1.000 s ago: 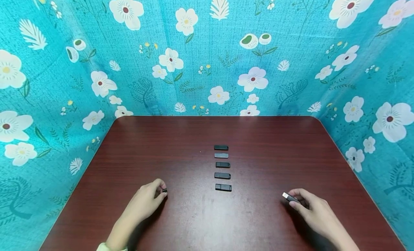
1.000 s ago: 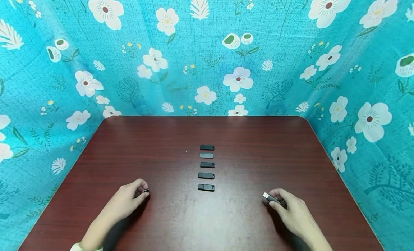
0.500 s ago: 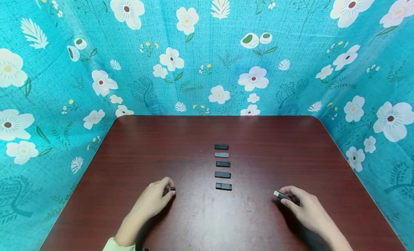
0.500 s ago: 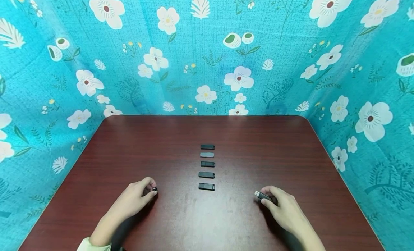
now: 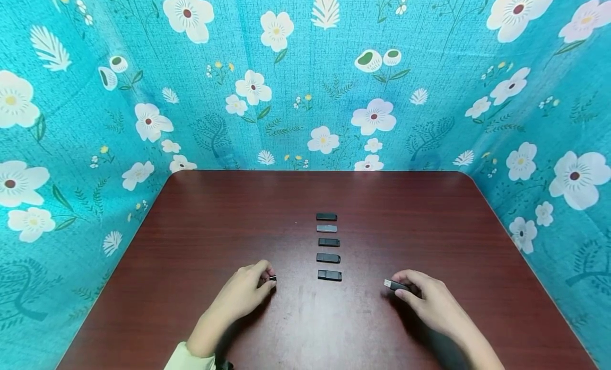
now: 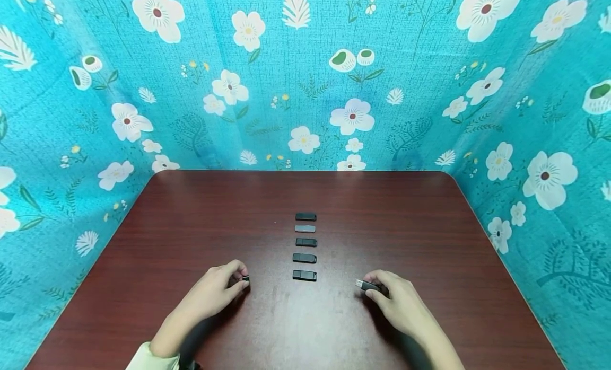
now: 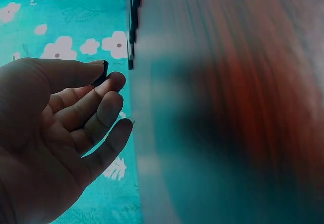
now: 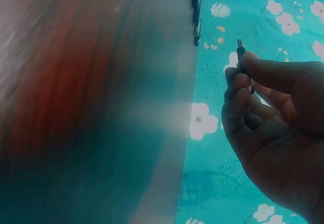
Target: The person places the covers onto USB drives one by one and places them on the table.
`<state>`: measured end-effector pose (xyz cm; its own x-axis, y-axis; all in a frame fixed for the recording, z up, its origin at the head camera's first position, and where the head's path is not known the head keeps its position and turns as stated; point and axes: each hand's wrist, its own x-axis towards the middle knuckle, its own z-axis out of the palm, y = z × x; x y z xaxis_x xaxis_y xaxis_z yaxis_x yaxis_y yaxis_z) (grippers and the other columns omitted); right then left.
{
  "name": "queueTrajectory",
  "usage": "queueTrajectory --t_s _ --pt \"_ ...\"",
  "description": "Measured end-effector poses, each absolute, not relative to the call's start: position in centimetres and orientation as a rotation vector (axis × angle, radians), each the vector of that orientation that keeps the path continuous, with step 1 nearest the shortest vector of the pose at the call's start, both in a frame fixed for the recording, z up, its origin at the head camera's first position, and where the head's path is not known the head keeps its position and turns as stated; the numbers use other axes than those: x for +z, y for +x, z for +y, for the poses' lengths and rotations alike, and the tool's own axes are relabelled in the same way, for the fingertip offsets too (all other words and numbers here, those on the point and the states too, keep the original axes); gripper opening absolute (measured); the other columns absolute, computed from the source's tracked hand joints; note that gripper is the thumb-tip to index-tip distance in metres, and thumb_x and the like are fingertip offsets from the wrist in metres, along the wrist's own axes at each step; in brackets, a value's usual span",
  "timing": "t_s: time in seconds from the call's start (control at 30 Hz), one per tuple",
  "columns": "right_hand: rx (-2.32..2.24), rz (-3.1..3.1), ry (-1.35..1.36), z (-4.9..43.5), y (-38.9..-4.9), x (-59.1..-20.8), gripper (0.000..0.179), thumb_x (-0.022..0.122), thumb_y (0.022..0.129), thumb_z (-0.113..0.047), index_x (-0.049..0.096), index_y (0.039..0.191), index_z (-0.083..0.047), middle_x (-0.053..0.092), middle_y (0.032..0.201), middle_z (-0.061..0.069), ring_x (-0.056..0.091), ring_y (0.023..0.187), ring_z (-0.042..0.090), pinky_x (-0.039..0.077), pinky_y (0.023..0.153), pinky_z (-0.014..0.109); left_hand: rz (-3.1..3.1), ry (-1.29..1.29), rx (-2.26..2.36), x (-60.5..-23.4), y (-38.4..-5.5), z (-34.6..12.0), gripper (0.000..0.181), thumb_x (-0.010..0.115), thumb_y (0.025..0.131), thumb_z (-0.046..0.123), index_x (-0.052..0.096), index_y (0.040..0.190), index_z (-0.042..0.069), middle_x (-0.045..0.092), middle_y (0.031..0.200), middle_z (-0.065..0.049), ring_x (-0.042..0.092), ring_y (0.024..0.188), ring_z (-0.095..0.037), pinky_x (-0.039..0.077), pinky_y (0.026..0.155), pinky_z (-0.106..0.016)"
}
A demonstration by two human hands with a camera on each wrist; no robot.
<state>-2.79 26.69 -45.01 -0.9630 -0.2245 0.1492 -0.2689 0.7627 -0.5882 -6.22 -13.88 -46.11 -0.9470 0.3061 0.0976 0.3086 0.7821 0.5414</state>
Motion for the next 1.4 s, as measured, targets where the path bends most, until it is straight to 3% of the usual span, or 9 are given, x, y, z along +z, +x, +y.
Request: queueTrajectory --t_s 0.63,0.9,1.4 --pt "1.021 -2.910 0.524 22.9 -3.7 -44.8 0.025 0.078 0.087 -0.007 0.070 0.104 -0.024 0.067 0.098 -0.016 0.058 0.088 0.000 0.052 0.076 0.029 -2.947 -0.692 -0.964 -46.2 -6.4 -10.6 0.014 0.075 0.090 0.012 0.063 0.096 0.018 0.063 0.082 0.010 0.056 0.073 -0.002 0.049 0.067 -0.027" --pt "1.057 -2.944 0.638 21.1 -4.1 -44.6 0.020 0.076 0.091 -0.014 0.069 0.107 -0.024 0.067 0.104 -0.016 0.061 0.095 0.005 0.053 0.081 0.032 -3.017 -0.709 -1.092 -46.2 -6.2 -9.0 0.010 0.071 0.095 0.019 0.062 0.097 0.022 0.062 0.082 0.016 0.053 0.069 0.001 0.046 0.064 -0.024" --pt "1.055 -2.900 0.821 17.9 -4.4 -45.0 0.021 0.075 0.090 -0.010 0.070 0.109 -0.016 0.073 0.110 -0.006 0.068 0.106 0.016 0.055 0.090 0.040 -2.971 -0.805 -1.170 -46.5 -6.1 -7.1 0.010 0.070 0.096 0.021 0.060 0.101 0.022 0.064 0.081 0.018 0.056 0.078 0.000 0.049 0.076 -0.031"
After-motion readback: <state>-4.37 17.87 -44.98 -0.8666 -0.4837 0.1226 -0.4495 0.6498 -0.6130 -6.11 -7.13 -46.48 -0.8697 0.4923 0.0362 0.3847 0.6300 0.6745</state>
